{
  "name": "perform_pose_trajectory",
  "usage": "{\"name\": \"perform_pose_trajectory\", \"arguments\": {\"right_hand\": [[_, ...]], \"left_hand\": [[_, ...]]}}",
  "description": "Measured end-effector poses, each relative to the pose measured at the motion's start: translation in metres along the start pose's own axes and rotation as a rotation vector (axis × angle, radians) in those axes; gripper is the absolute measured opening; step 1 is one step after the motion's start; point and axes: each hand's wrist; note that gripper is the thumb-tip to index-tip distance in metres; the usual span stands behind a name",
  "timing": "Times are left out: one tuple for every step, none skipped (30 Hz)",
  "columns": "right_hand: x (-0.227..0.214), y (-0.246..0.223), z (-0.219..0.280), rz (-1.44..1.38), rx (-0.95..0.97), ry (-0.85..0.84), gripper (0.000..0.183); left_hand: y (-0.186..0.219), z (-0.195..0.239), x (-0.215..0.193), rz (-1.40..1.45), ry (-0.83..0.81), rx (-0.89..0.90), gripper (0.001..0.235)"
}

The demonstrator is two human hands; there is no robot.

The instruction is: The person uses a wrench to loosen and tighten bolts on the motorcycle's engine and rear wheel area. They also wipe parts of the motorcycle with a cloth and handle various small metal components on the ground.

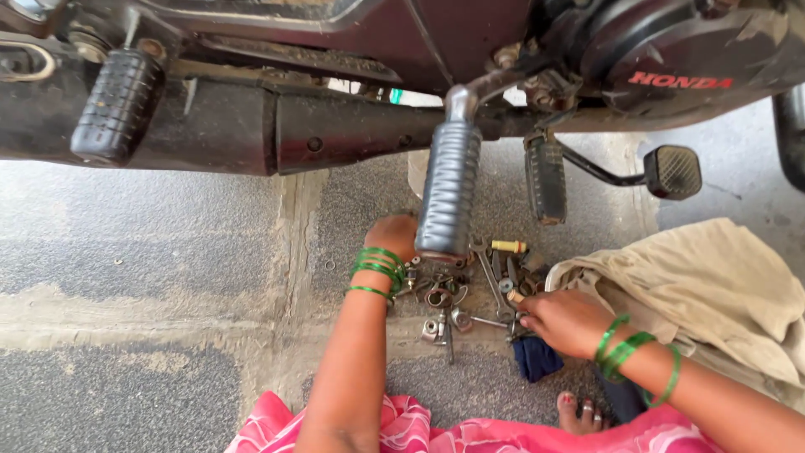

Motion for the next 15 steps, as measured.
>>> {"name": "perform_pose_trajectory", "arguments": {"right_hand": [[0.011, 0.007, -0.009, 0.064, 0.023, -0.091, 0.030], [0.026, 0.018, -0.019, 0.058, 0.024, -0.095, 0.030], [0.041, 0.028, -0.029, 0.072, -0.008, -0.120, 0.027], [0.055, 0.038, -0.039, 0.086, -0.041, -0.145, 0.025], [0.062, 0.040, -0.045, 0.082, -0.040, -0.149, 0.025], [0.068, 0.042, -0.052, 0.082, -0.074, -0.163, 0.025], [0.074, 0.044, -0.059, 0.081, -0.107, -0.177, 0.027], [0.074, 0.041, -0.064, 0.078, -0.110, -0.181, 0.027], [0.075, 0.037, -0.068, 0.098, -0.130, -0.187, 0.033], [0.076, 0.034, -0.073, 0.118, -0.150, -0.193, 0.041], [0.081, 0.034, -0.079, 0.115, -0.154, -0.198, 0.041], [0.085, 0.034, -0.084, 0.175, -0.206, -0.173, 0.045], [0.089, 0.035, -0.089, 0.236, -0.258, -0.148, 0.048], [0.096, 0.039, -0.095, 0.233, -0.261, -0.152, 0.048], [0.103, 0.043, -0.100, 0.303, -0.271, -0.163, 0.045]], "left_hand": [[0.002, 0.005, 0.005, 0.065, -0.073, -0.119, 0.030], [-0.010, -0.006, 0.027, 0.064, -0.079, -0.119, 0.030], [-0.022, -0.016, 0.049, 0.064, -0.109, -0.150, 0.028], [-0.035, -0.026, 0.070, 0.064, -0.138, -0.183, 0.027], [-0.040, -0.027, 0.082, 0.064, -0.145, -0.183, 0.027], [-0.045, -0.028, 0.093, 0.094, -0.080, -0.221, 0.025], [-0.051, -0.029, 0.104, 0.124, -0.015, -0.259, 0.024], [-0.048, -0.026, 0.101, 0.124, -0.019, -0.263, 0.024], [-0.045, -0.022, 0.098, 0.204, -0.011, -0.348, 0.024], [-0.043, -0.018, 0.095, 0.285, -0.003, -0.434, 0.024], [-0.049, -0.020, 0.100, 0.284, -0.008, -0.439, 0.024], [-0.055, -0.022, 0.105, 0.274, 0.013, -0.415, 0.024], [-0.060, -0.024, 0.110, 0.263, 0.034, -0.390, 0.024], [-0.061, -0.023, 0.108, 0.264, 0.030, -0.395, 0.024], [-0.061, -0.022, 0.106, 0.272, 0.038, -0.367, 0.023]]}}
Point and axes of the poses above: each hand's wrist, its own z-axis away from the middle knuckle, its own x-axis out of the palm, y = z × x, and after that the axes turned 12 degrees about -y, right-handed
